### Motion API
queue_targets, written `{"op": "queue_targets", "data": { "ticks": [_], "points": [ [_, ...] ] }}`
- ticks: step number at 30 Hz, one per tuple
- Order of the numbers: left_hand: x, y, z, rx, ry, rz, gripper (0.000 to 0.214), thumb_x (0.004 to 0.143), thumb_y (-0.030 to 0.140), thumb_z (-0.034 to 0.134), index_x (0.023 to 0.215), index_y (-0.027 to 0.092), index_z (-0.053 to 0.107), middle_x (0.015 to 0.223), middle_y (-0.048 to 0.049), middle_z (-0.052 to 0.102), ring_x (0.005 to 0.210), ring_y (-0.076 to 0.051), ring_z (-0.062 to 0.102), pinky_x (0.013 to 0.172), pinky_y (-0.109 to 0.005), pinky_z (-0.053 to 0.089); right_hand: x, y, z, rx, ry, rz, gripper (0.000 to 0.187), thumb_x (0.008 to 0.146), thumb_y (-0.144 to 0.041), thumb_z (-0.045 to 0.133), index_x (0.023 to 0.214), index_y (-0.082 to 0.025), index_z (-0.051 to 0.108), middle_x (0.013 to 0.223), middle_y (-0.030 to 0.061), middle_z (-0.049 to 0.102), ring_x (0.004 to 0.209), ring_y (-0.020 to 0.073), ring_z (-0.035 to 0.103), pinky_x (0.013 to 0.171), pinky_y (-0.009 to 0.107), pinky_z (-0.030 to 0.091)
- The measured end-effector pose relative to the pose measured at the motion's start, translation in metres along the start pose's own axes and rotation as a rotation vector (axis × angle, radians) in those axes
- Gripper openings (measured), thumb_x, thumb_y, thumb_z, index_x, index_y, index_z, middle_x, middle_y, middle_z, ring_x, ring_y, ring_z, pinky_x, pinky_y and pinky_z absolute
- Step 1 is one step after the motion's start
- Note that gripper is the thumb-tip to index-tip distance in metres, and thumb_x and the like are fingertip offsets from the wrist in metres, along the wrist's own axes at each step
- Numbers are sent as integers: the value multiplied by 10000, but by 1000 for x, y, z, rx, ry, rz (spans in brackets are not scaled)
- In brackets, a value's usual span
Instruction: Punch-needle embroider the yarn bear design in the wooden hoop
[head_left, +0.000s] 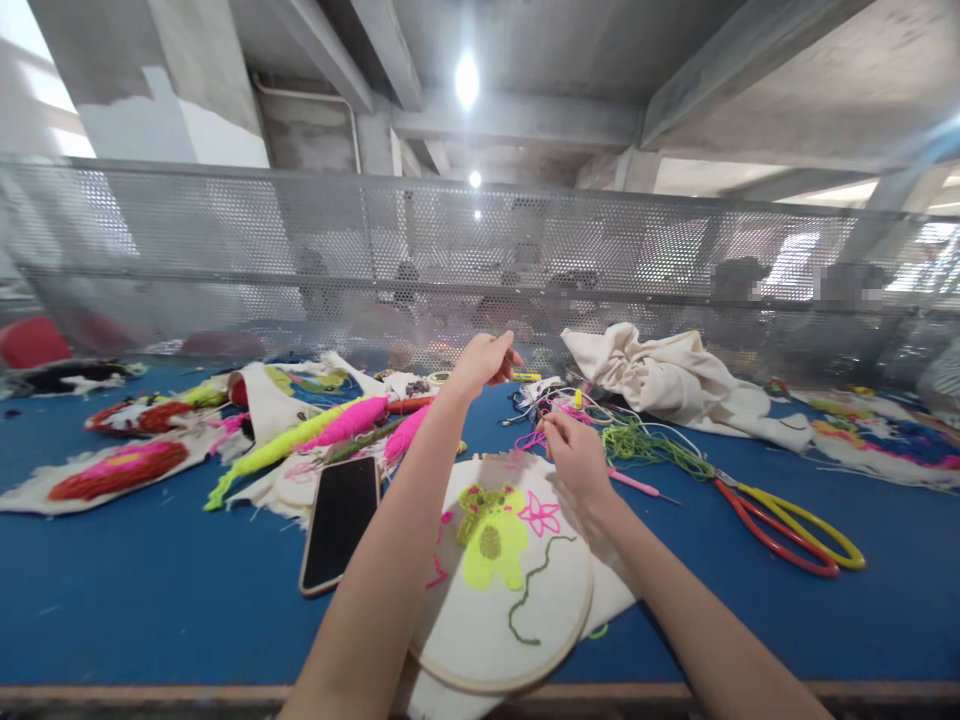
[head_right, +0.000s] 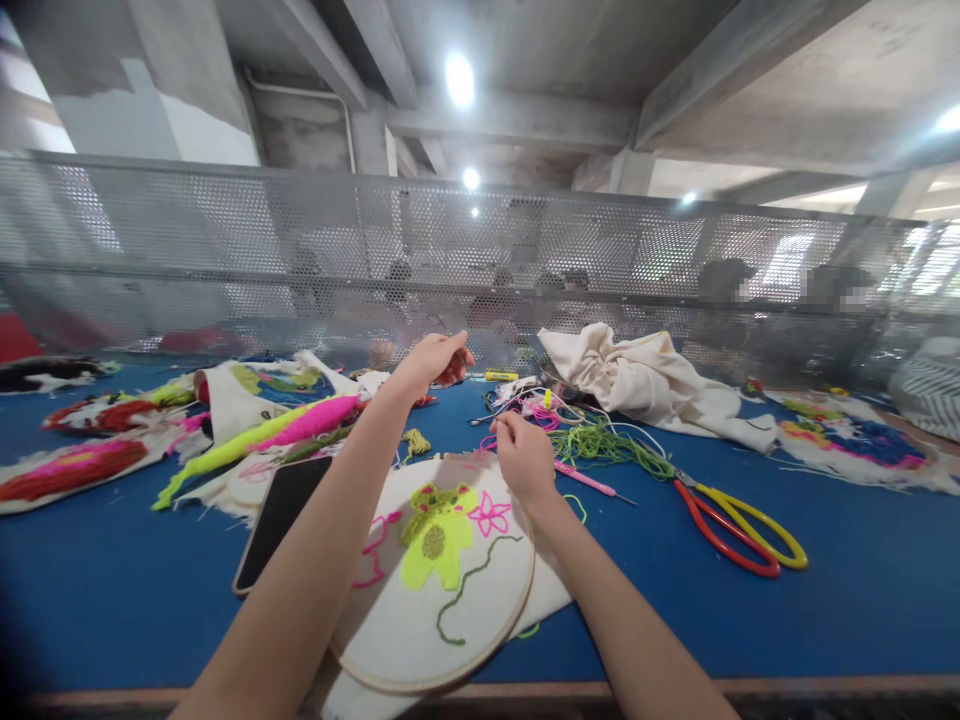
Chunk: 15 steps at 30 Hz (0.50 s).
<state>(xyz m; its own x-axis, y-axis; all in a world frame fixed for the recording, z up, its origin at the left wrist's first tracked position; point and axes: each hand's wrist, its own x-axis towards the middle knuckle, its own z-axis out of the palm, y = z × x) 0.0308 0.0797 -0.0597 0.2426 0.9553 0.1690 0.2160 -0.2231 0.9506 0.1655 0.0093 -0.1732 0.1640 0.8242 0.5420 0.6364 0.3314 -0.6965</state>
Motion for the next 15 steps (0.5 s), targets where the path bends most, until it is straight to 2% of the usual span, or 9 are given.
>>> {"op": "queue_targets", "data": {
  "ticks": [6, 15],
  "points": [
    [2, -5, -1, -56, -18, -6, 476, 906, 313, 387, 477, 151, 517, 373, 0, 509, 295, -68, 390, 416, -223, 259, -1, 1, 2, 82, -29, 20, 191, 798, -263, 429, 700, -214, 585, 473, -27, 497, 467, 142, 445, 517, 247, 294],
    [4, -7, -4, 28, -3, 87, 515, 893, 307, 436, 411, 141, 516, 271, 10, 420, 258, -62, 326, 404, -221, 225, -1, 1, 3, 237, -82, 55, 183, 773, -269, 440, 661, -217, 576, 425, -42, 449, 447, 138, 438, 511, 247, 330]
  ]
}}
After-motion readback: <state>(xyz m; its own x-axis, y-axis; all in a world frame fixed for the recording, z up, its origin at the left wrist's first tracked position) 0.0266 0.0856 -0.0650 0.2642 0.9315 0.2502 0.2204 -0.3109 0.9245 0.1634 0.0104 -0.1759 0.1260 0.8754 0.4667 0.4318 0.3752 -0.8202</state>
